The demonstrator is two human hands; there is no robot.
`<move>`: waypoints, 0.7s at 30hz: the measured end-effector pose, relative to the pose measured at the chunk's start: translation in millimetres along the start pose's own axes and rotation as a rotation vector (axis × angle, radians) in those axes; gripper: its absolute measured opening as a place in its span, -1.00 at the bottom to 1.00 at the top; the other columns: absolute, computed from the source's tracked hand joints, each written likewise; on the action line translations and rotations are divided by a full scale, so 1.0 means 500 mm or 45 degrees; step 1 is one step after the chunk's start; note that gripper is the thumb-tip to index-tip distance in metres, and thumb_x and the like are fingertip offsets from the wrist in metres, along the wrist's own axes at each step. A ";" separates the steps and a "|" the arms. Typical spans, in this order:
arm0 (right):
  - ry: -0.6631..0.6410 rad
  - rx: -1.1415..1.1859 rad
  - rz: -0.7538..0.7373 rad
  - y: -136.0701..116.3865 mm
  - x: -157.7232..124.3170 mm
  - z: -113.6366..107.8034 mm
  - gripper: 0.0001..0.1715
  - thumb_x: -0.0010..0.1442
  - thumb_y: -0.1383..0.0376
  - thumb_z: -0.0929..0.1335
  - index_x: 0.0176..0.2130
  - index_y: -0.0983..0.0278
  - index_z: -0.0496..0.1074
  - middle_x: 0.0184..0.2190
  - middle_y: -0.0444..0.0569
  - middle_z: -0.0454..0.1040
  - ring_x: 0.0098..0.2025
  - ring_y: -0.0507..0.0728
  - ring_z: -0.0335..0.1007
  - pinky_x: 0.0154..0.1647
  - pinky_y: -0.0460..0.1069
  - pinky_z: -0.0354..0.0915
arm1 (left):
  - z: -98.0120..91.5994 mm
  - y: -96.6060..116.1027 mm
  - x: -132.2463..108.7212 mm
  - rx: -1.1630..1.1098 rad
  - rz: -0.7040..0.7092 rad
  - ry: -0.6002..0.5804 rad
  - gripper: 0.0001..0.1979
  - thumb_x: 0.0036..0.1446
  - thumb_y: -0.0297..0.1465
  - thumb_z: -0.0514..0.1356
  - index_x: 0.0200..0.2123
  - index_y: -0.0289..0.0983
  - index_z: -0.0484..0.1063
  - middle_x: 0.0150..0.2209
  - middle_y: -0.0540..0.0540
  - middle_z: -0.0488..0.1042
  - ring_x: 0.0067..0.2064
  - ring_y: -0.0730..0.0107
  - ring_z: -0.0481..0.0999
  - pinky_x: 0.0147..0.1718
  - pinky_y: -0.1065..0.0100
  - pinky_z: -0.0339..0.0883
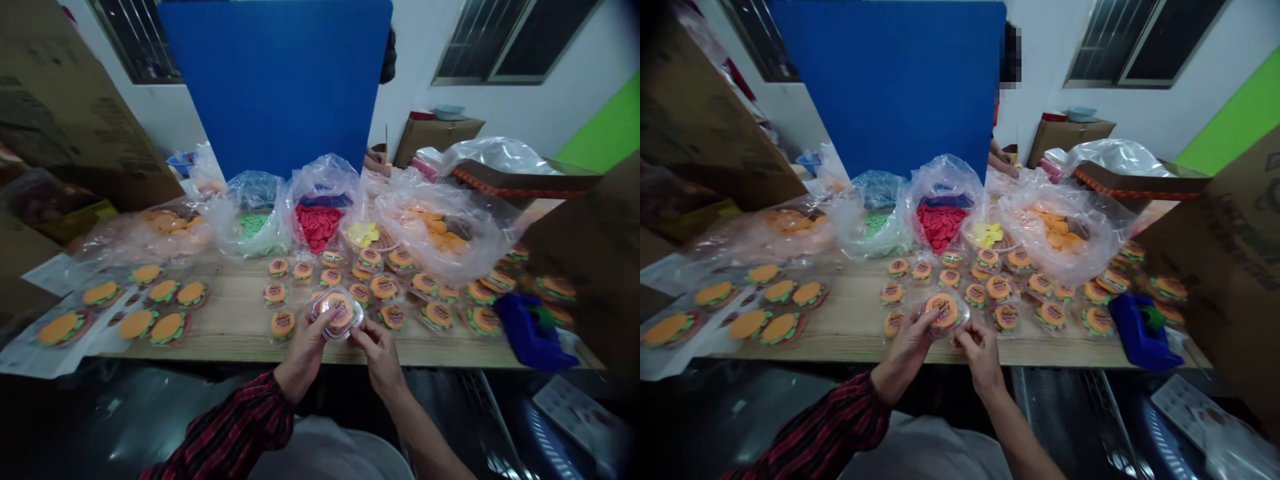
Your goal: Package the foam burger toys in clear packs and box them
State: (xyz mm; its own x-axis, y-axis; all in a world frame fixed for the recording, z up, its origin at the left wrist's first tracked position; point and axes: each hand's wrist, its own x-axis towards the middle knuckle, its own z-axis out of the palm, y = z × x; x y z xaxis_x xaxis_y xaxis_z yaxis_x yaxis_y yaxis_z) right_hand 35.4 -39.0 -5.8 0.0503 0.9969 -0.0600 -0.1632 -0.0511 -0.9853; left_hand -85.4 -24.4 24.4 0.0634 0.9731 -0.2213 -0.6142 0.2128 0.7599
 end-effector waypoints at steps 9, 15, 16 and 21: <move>0.173 0.020 -0.059 0.011 0.025 0.075 -0.76 0.00 0.14 0.41 -0.44 0.26 0.40 -0.58 -0.19 0.29 -0.54 0.00 0.15 -0.52 -0.10 0.11 | -0.076 0.068 0.009 -0.152 0.073 0.177 -0.72 -0.12 -0.35 0.33 -0.28 -0.30 0.49 -0.25 -0.10 0.53 -0.27 0.35 0.49 -0.29 0.37 0.35; -0.084 -0.056 0.105 0.008 0.020 0.154 -0.64 -0.09 0.10 0.45 -0.62 0.30 0.35 -0.70 -0.20 0.17 -0.62 -0.03 0.02 -0.58 -0.09 -0.02 | -0.123 0.086 -0.009 -0.154 0.127 0.122 -0.78 -0.03 -0.38 0.28 -0.26 -0.31 0.48 -0.28 -0.09 0.52 -0.27 0.37 0.48 -0.28 0.39 0.35; -0.093 0.018 0.135 0.010 0.019 0.172 -0.62 -0.11 0.09 0.45 -0.63 0.29 0.32 -0.71 -0.21 0.15 -0.62 -0.04 -0.01 -0.58 -0.09 -0.04 | -0.134 0.088 -0.014 -0.155 0.113 0.099 -0.79 -0.02 -0.37 0.27 -0.26 -0.31 0.48 -0.29 -0.09 0.52 -0.28 0.37 0.48 -0.30 0.39 0.35; -0.304 0.105 0.196 0.036 0.032 0.257 -0.59 -0.07 0.06 0.43 -0.61 0.27 0.26 -0.68 -0.22 0.11 -0.60 -0.04 -0.05 -0.58 -0.09 -0.04 | -0.207 0.124 -0.028 -0.258 0.127 0.214 -0.79 -0.09 -0.37 0.32 -0.33 -0.33 0.48 -0.37 -0.08 0.51 -0.36 0.39 0.48 -0.39 0.40 0.34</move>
State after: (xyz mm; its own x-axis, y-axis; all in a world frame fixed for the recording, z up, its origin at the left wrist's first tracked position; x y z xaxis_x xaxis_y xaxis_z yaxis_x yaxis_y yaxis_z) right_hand -93.2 -16.6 -4.2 -0.2131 0.9641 -0.1584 -0.2306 -0.2072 -0.9507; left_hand -205.9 -33.7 11.2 -0.1264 0.9567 -0.2624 -0.7566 0.0781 0.6492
